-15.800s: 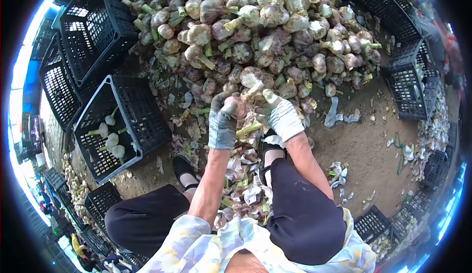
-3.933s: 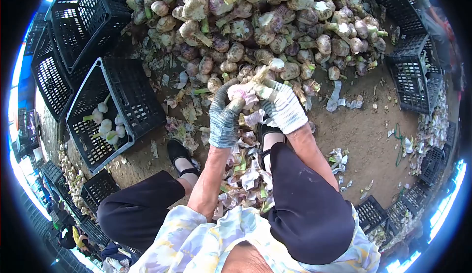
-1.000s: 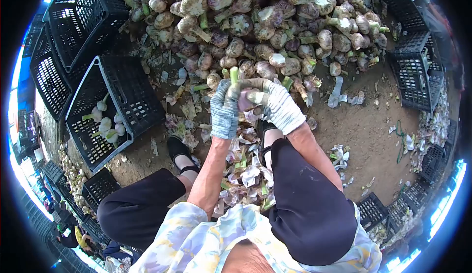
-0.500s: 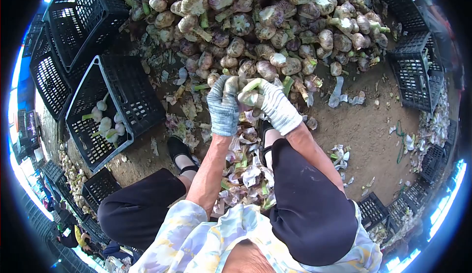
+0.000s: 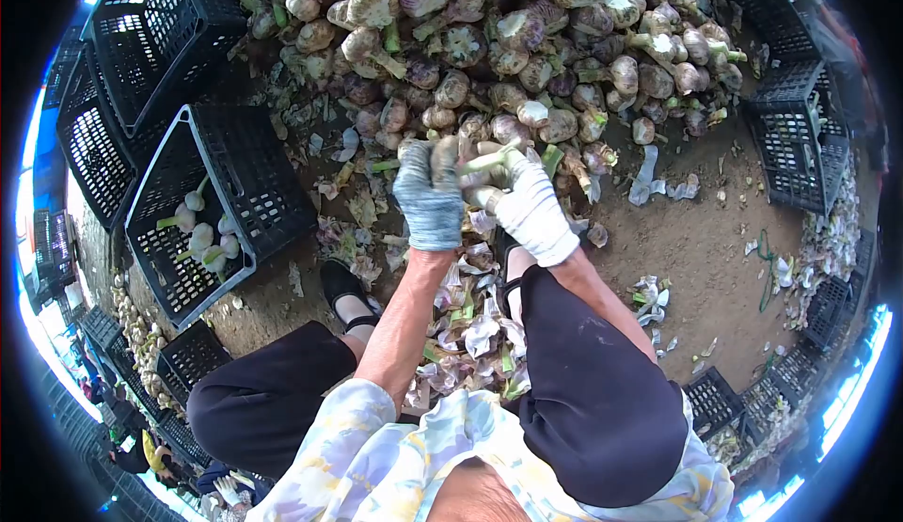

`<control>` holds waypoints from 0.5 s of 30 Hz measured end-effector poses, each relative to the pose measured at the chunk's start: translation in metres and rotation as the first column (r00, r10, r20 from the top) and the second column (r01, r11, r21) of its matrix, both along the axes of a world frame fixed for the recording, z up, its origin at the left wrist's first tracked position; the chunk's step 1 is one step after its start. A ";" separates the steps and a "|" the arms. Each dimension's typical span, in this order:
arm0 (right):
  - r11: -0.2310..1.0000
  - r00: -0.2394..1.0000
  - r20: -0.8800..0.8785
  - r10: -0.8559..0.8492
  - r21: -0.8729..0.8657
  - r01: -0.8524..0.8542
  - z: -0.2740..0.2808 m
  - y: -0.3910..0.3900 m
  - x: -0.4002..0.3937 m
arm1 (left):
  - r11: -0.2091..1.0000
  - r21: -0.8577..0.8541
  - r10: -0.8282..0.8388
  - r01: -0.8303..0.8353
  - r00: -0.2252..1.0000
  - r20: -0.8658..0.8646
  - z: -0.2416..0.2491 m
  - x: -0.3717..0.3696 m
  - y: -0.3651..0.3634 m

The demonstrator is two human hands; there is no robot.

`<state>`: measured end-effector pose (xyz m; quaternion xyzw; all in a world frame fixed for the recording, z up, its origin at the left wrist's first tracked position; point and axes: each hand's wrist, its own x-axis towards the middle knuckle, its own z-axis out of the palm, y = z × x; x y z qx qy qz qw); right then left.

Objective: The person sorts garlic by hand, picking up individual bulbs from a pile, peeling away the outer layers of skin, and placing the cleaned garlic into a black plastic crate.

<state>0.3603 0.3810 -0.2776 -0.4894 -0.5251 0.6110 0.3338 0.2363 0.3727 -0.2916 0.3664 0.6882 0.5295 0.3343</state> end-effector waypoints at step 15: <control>0.994 0.999 0.011 0.052 -0.093 -0.051 -0.003 0.012 0.014 | 0.928 -0.079 -0.187 0.364 0.638 0.747 -0.043 -0.023 -0.005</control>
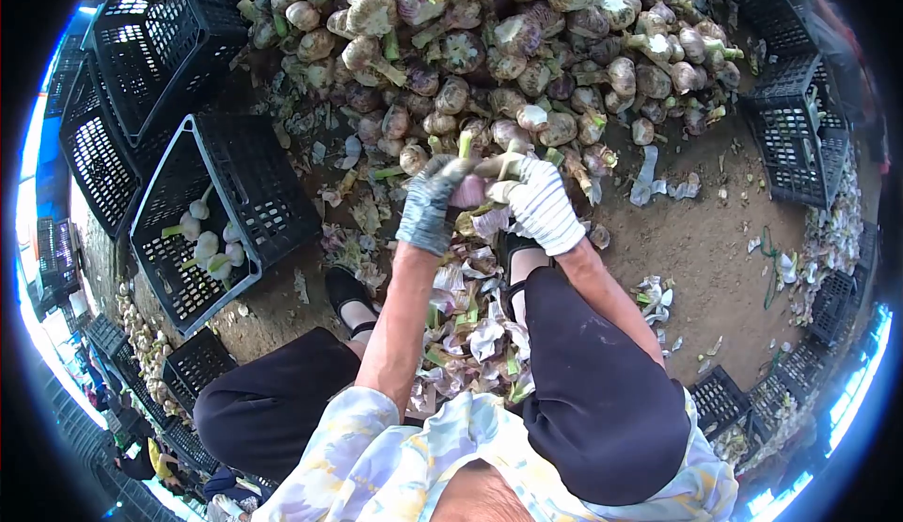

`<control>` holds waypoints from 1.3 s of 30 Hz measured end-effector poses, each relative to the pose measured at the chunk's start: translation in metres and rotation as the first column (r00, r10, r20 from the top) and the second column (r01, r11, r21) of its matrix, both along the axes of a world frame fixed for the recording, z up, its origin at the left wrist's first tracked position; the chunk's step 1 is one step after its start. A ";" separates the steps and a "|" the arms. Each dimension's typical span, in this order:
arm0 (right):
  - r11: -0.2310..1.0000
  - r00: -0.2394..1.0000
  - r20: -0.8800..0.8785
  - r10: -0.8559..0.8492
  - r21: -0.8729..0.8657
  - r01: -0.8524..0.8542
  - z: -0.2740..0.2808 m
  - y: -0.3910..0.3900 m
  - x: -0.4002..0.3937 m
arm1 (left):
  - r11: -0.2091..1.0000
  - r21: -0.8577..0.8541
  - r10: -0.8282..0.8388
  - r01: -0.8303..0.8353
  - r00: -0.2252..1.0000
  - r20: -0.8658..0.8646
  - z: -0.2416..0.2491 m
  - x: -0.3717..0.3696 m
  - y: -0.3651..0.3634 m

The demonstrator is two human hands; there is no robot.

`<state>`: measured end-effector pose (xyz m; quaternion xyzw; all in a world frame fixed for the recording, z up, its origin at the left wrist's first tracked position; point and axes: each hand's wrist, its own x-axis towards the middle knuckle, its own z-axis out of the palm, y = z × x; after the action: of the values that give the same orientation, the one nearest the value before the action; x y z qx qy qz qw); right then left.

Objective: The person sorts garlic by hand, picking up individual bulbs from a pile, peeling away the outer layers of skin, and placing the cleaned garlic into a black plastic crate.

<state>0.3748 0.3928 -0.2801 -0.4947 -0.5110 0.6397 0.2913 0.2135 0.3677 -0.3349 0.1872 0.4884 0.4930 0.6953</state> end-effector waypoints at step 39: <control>0.640 0.512 0.853 -0.102 0.450 -0.623 0.009 0.048 0.006 | 0.575 0.613 0.813 -0.542 0.292 -0.504 0.127 -0.139 -0.022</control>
<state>0.3808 0.4413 -0.2715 -0.4826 -0.8648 0.1170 0.0746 0.0744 0.3461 -0.2083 0.2541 0.6690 0.6908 0.1031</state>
